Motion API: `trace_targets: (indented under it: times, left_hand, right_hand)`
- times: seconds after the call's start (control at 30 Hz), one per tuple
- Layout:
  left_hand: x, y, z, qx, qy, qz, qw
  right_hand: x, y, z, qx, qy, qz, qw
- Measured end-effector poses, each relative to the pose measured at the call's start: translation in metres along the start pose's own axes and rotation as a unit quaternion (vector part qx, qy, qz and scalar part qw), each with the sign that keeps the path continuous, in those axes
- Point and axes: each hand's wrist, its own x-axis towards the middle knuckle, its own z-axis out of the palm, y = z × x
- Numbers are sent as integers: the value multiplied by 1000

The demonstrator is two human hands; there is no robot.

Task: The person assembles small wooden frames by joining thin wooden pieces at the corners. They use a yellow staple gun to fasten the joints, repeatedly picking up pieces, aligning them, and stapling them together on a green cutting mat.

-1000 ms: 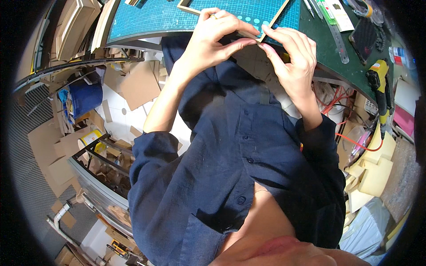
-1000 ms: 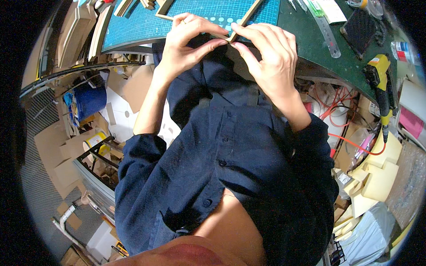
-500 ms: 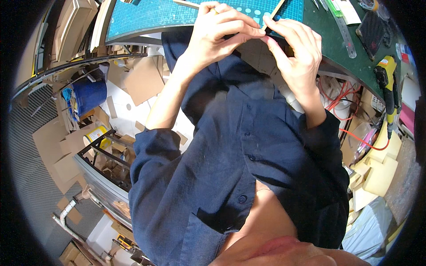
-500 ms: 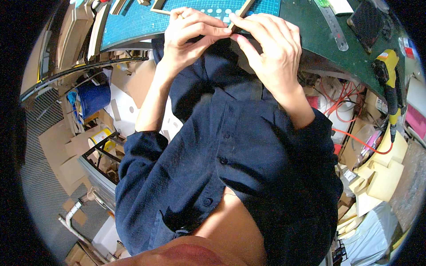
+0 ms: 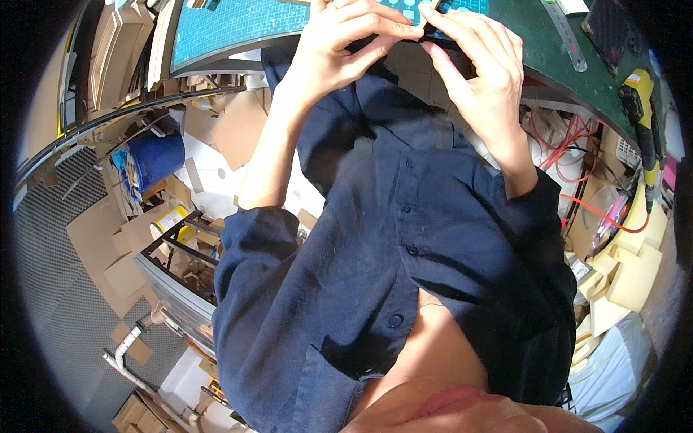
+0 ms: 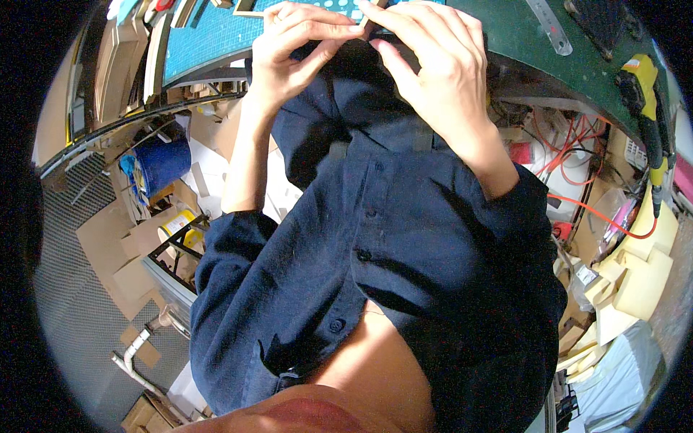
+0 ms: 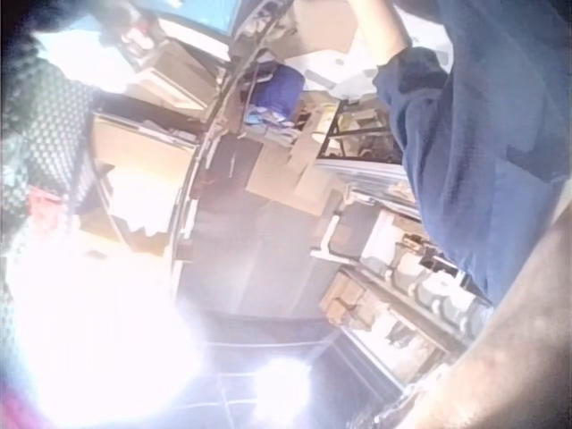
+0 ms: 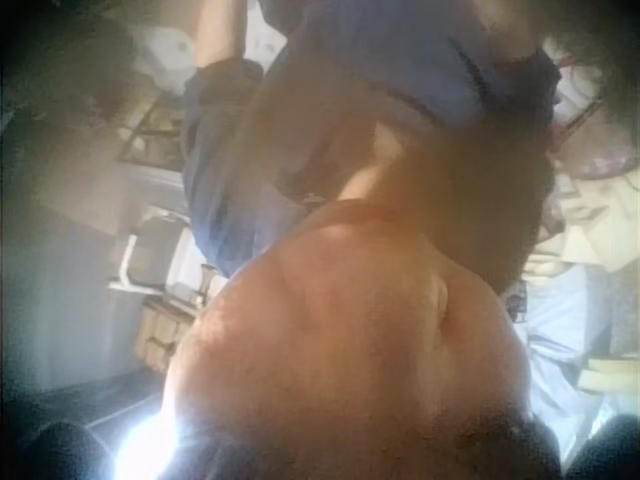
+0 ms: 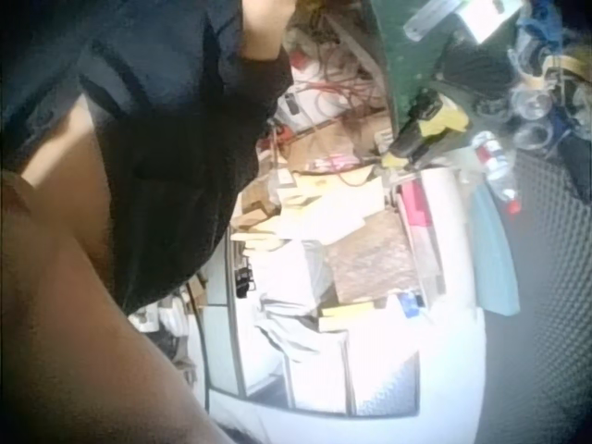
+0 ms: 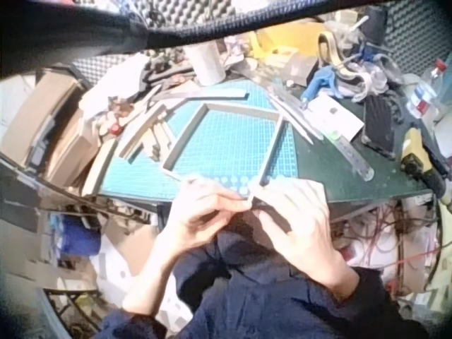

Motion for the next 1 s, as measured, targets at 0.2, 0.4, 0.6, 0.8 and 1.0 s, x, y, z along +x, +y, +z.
trace_targets:
  times: [0.2, 0.4, 0.6, 0.8, 1.0]
  left_hand:
    - [-1, 3, -2, -49, -7, -33, 998]
    - [2, 2, -4, -21, -5, -1, 1000]
    - [2, 3, -6, -32, -11, -14, 999]
    - [3, 5, -5, -13, -14, -12, 1000]
    - [7, 11, -10, -12, -30, -34, 999]
  right_hand:
    - [1, -2, 1, 7, 7, 3, 1000]
    - [-6, 6, -6, 16, 103, 25, 994]
    - [-46, 124, -167, -396, 38, 153, 904]
    - [-70, 197, -219, -487, -85, 161, 854]
    - [-75, 235, -248, -439, -124, 174, 873]
